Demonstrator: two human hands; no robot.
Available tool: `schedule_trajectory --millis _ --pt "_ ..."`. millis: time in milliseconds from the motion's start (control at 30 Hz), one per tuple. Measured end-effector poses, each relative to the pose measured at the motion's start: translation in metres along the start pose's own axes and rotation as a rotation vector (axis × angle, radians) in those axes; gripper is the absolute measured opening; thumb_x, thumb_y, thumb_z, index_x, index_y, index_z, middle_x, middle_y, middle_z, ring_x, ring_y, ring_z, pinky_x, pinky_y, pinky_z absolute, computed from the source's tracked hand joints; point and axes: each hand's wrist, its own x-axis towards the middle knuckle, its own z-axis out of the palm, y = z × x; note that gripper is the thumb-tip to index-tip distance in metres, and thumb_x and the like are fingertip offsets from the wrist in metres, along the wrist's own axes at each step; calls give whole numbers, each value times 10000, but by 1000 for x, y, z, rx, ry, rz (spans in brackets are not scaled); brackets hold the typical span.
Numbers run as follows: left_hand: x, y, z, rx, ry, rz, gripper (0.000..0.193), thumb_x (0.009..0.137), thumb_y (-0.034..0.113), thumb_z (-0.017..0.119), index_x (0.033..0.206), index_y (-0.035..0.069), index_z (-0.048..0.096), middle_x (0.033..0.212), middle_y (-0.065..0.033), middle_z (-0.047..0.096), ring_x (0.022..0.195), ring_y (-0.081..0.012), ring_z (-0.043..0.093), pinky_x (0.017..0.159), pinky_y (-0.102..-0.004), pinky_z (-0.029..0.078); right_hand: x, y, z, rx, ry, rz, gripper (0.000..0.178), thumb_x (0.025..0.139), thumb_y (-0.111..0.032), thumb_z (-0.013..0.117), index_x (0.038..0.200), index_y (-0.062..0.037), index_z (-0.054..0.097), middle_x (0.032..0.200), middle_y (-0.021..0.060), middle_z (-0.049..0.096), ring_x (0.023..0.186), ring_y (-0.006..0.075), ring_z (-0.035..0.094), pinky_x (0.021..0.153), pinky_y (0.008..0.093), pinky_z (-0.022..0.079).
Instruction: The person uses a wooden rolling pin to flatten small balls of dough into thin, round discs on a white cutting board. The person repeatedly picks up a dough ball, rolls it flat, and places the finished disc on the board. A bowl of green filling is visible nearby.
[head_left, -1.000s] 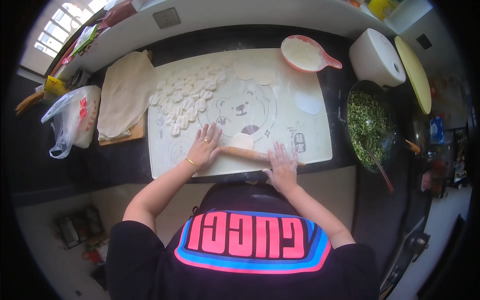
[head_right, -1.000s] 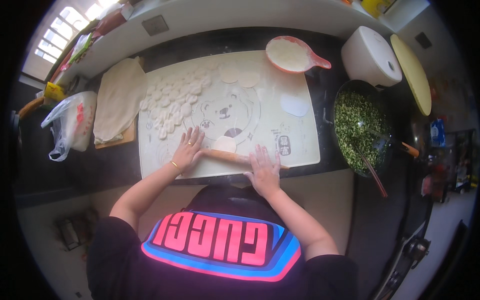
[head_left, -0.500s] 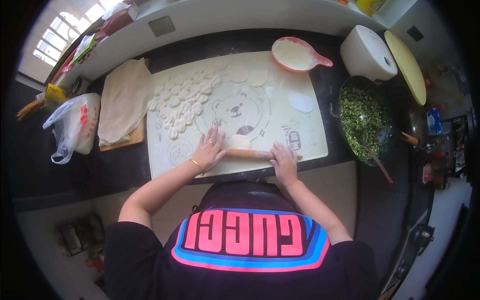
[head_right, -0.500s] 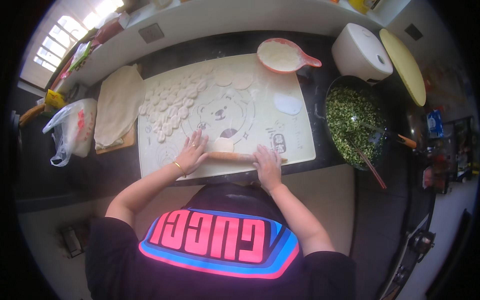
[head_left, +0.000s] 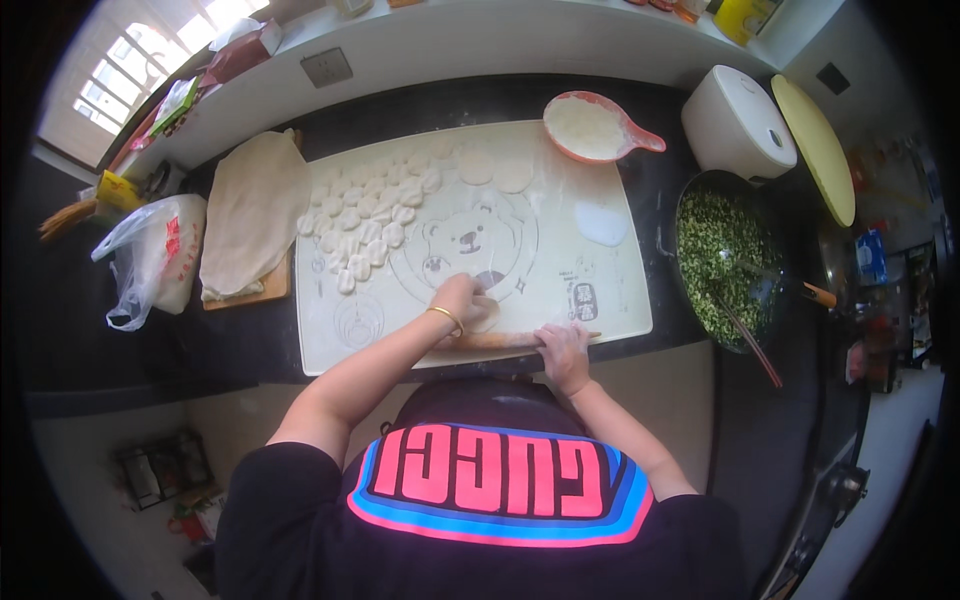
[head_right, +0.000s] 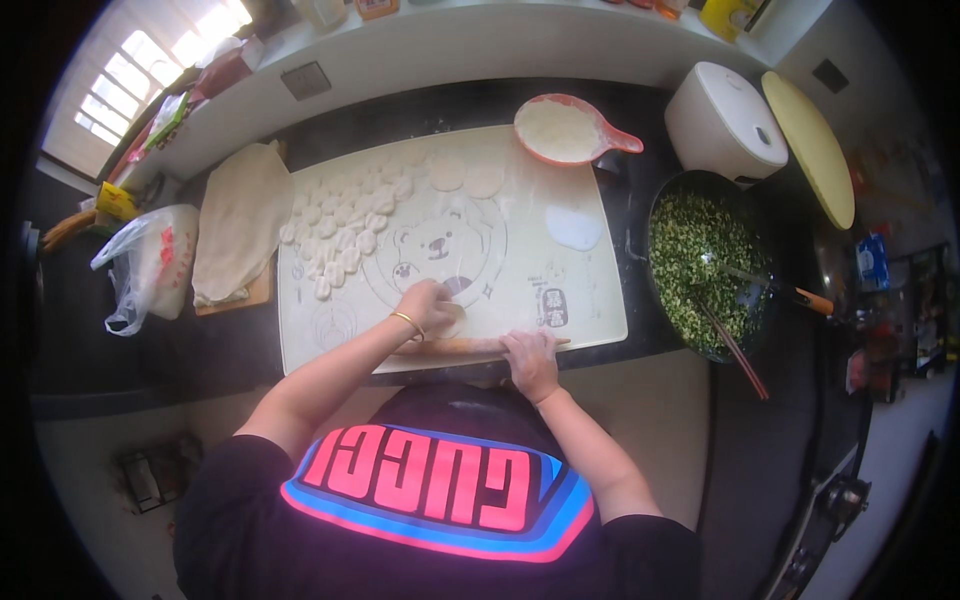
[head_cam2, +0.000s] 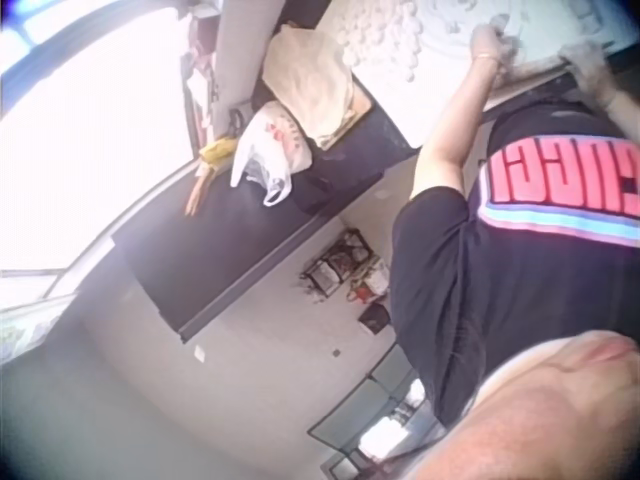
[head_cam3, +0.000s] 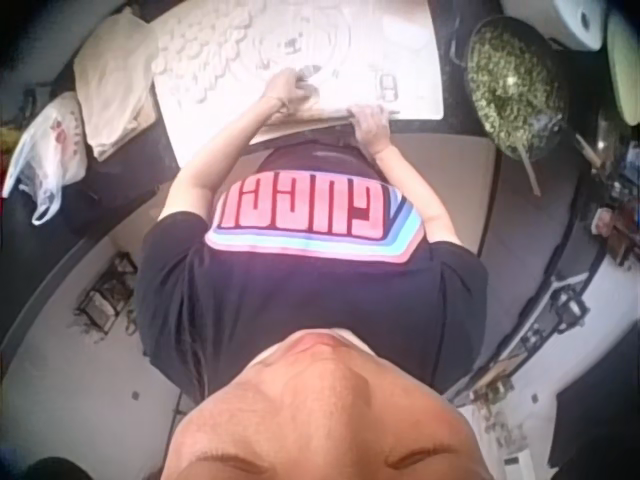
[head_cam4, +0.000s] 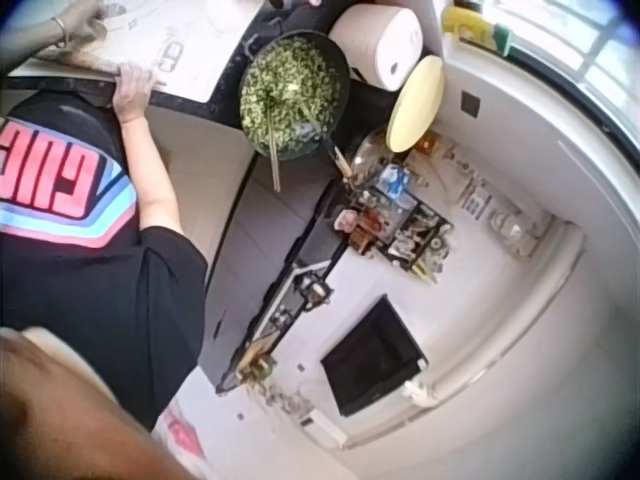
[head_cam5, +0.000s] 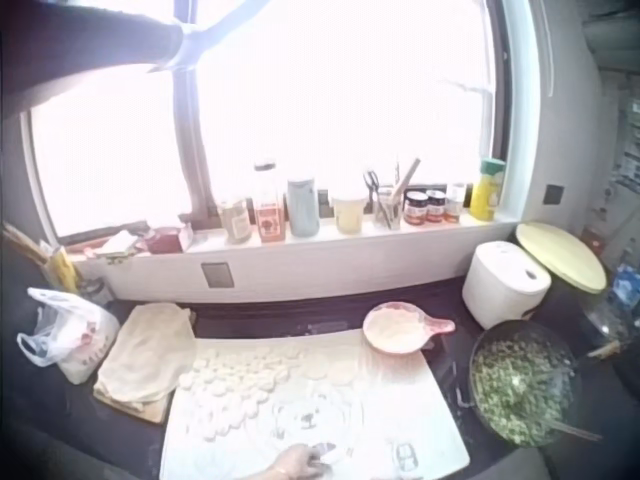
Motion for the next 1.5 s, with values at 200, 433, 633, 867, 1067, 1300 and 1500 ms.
schedule_trajectory --millis 200,433,633,867,1067,1300,1500 --pt "27 6 -21 -235 -9 51 272 723 198 634 925 16 641 826 -174 656 758 -233 636 692 -327 488 -1 1 1 -6 -18 26 341 745 -127 638 1071 -155 543 1051 22 557 968 222 529 921 436 319" --pt "70 3 -31 -534 -102 68 306 786 154 625 1043 -12 615 885 -96 664 782 -172 618 709 -308 492 0 0 0 -40 -16 31 346 747 -143 637 1080 -164 543 1051 14 563 970 212 534 904 418 327" --pt "98 -18 -40 -278 369 49 489 838 213 590 1255 -7 461 1298 -181 465 1158 -274 493 947 -366 403 3 -2 -2 -33 -18 36 331 744 -143 638 1064 -155 553 1054 12 567 984 198 535 906 408 325" --pt "12 -94 -57 436 248 -80 747 863 333 533 1425 20 154 1498 -173 100 1385 -333 94 1120 -440 114 2 -1 1 -9 0 29 330 739 -139 642 1057 -147 554 1047 12 568 990 194 534 902 403 325" --pt "-16 -87 -45 356 -66 297 686 890 299 496 1410 -11 174 1489 -190 119 1378 -339 119 1125 -411 135 3 2 1 5 -20 6 326 735 -120 642 1047 -143 549 1035 27 565 978 211 530 899 417 320" --pt "-36 -60 -25 139 22 458 634 905 270 476 1399 -16 200 1480 -209 131 1367 -345 163 1119 -422 166 14 12 -12 -11 -46 -24 329 723 -91 643 1034 -130 545 1014 37 567 965 220 530 901 429 305" --pt "-47 -48 -3 97 -155 424 644 895 290 486 1387 -33 225 1469 -227 160 1365 -352 168 1116 -423 161 44 12 -21 14 -60 -79 327 720 -72 643 1026 -133 548 994 40 571 948 222 535 899 429 302"
